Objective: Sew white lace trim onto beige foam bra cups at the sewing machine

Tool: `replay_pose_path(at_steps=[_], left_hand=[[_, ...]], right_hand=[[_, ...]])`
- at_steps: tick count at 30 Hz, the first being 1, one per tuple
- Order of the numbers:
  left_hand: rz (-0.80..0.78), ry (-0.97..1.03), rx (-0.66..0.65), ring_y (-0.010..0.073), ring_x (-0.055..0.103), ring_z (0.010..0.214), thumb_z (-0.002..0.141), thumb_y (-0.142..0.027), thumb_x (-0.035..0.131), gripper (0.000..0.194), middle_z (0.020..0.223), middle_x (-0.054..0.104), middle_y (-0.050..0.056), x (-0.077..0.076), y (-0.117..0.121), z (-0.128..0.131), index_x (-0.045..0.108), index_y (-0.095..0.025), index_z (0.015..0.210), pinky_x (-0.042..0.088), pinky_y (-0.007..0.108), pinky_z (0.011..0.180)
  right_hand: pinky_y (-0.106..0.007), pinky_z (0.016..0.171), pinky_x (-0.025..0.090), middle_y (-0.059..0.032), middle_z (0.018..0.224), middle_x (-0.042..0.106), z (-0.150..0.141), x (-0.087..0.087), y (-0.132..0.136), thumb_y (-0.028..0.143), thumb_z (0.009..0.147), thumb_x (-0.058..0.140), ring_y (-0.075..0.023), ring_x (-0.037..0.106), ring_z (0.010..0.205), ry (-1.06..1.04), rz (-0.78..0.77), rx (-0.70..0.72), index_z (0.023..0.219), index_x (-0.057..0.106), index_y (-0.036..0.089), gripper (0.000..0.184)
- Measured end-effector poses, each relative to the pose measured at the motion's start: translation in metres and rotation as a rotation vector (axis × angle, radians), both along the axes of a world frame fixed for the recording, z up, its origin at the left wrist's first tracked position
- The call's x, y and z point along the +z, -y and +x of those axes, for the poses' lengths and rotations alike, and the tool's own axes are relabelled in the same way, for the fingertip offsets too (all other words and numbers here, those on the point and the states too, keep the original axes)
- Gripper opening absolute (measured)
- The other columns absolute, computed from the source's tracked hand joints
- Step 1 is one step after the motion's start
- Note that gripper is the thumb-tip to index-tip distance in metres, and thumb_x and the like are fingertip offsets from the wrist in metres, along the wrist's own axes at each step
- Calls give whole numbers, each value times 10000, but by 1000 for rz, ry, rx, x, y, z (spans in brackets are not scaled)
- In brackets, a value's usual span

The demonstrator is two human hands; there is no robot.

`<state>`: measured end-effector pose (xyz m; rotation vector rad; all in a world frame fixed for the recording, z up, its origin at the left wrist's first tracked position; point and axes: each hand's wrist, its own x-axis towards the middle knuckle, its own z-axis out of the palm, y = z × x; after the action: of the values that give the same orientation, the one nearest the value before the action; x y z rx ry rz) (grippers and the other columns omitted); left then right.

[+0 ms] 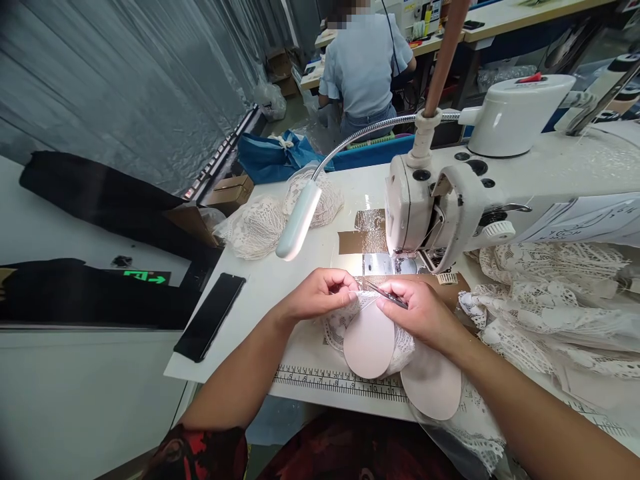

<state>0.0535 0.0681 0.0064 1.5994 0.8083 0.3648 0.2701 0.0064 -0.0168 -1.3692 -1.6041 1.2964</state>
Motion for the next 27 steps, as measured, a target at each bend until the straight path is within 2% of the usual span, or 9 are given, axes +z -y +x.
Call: replay_pose_path(at_steps=[5, 9, 12, 14, 19, 23, 25, 27], left_hand=[[74, -22, 37, 80, 429, 612, 827, -239, 567, 103, 673, 469, -33, -2, 2, 1, 597, -150, 784, 356, 199, 566], [206, -46, 57, 91, 471, 632, 825, -215, 564, 79, 696, 506, -25, -3, 3, 3, 603, -162, 782, 391, 204, 583], [464, -40, 147, 132, 541, 741, 792, -221, 627, 57, 799, 583, 12, -1, 5, 5, 619, -167, 809, 445, 241, 669], [657, -35, 175, 142, 551, 749, 787, -237, 656, 73, 794, 607, 20, 0, 8, 7, 630, -168, 787, 447, 254, 680], [964, -163, 32, 130, 526, 639, 854, -299, 606, 172, 663, 602, 2, -8, 15, 15, 664, -173, 753, 403, 249, 585], [1050, -217, -9, 124, 516, 600, 874, -239, 526, 226, 629, 612, -1, -14, 17, 19, 649, -174, 696, 394, 249, 567], [1048, -204, 6, 122, 513, 587, 859, -226, 529, 208, 627, 623, -2, -12, 18, 18, 657, -176, 702, 397, 247, 564], [1035, -202, 15, 121, 518, 581, 851, -216, 525, 204, 626, 636, 1, -9, 19, 17, 665, -180, 707, 405, 247, 570]], right_hand=[[-300, 634, 445, -24, 782, 646, -1, 2, 0, 373, 852, 564, -174, 572, 724, 15, 2, -13, 825, 677, 191, 216], [-296, 623, 445, -20, 766, 639, -2, 3, 0, 375, 851, 564, -170, 569, 713, 5, -23, -21, 812, 668, 190, 216], [-287, 599, 435, -14, 743, 630, -2, 5, 0, 375, 851, 567, -162, 562, 688, 4, -20, -34, 794, 660, 192, 214], [-287, 607, 438, -16, 746, 636, -2, 5, 0, 373, 851, 570, -165, 568, 696, 8, 1, -45, 789, 663, 190, 214], [-286, 637, 468, -32, 811, 683, -3, 6, 1, 387, 859, 578, -179, 610, 738, -29, -14, -43, 842, 682, 192, 222], [-278, 624, 466, -22, 787, 678, -4, 4, 1, 388, 834, 618, -170, 604, 712, -111, -31, -40, 819, 682, 199, 199], [-270, 583, 453, -14, 736, 652, -4, 2, 1, 439, 824, 632, -154, 578, 656, -203, -104, -34, 826, 675, 199, 244], [-246, 459, 372, 16, 602, 555, -3, 0, 2, 523, 833, 599, -115, 474, 513, -293, -228, -83, 845, 658, 195, 333]])
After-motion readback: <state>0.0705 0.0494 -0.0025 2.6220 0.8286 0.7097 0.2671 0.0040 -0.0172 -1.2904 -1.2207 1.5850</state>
